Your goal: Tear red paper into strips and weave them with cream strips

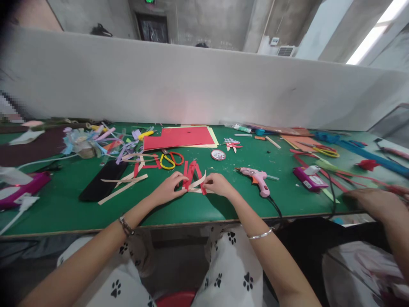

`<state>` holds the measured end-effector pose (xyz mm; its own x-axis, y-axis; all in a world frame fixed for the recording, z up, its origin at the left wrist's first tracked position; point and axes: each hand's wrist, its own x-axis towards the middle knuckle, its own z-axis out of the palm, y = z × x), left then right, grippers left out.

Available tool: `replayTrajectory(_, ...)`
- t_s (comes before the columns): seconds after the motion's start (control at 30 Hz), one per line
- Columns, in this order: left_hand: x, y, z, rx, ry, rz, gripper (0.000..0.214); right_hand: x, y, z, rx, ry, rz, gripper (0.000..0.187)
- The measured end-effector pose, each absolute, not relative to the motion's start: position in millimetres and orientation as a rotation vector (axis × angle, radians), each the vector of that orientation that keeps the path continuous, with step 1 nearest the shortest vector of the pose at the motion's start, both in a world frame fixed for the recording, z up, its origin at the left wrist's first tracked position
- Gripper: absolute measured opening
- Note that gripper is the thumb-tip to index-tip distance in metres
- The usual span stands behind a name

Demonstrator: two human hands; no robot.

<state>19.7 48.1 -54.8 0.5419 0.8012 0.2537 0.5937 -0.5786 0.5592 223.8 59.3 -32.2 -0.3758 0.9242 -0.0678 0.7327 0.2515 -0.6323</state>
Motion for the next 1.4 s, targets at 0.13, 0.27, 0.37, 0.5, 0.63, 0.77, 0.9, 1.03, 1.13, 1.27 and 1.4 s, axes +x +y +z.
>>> replayTrajectory(0.13,15,47,-59,2.41,1.138,0.645,0.029,223,60,-35,-1.563,-2.177,0.852,0.017)
replayTrajectory(0.27,13,43,-57,2.505,1.103,0.648,0.028,225,61,-37,-1.588,-2.164,0.881,0.017)
replayTrajectory(0.37,9,38,-54,2.653,1.067,0.547,0.03,227,64,-37,-1.605,-2.157,0.892,0.017)
replayTrajectory(0.5,2,30,-52,2.825,1.025,0.34,0.034,226,67,-37,-1.619,-2.133,0.911,0.019)
replayTrajectory(0.63,0,26,-51,2.898,1.008,0.213,0.041,223,70,-40,-1.636,-2.086,0.92,0.019)
replayTrajectory(0.77,0,25,-49,2.928,1.011,0.175,0.043,219,71,-40,-1.645,-2.025,0.973,0.01)
replayTrajectory(0.9,0,24,-48,2.931,1.012,0.166,0.044,216,72,-36,-1.644,-1.971,1.085,0.007)
replayTrajectory(1.03,0,24,-50,2.927,1.024,0.167,0.044,213,73,-31,-1.622,-1.918,1.2,0.009)
replayTrajectory(1.13,0,23,-51,2.95,1.016,0.194,0.043,211,74,-29,-1.599,-1.895,1.224,0.01)
replayTrajectory(1.27,-1,24,-52,2.97,1.016,0.214,0.043,210,75,-28,-1.58,-1.889,1.17,0.008)
replayTrajectory(1.4,0,23,-51,2.952,1.021,0.206,0.043,207,76,-34,-1.576,-1.88,1.14,0.009)
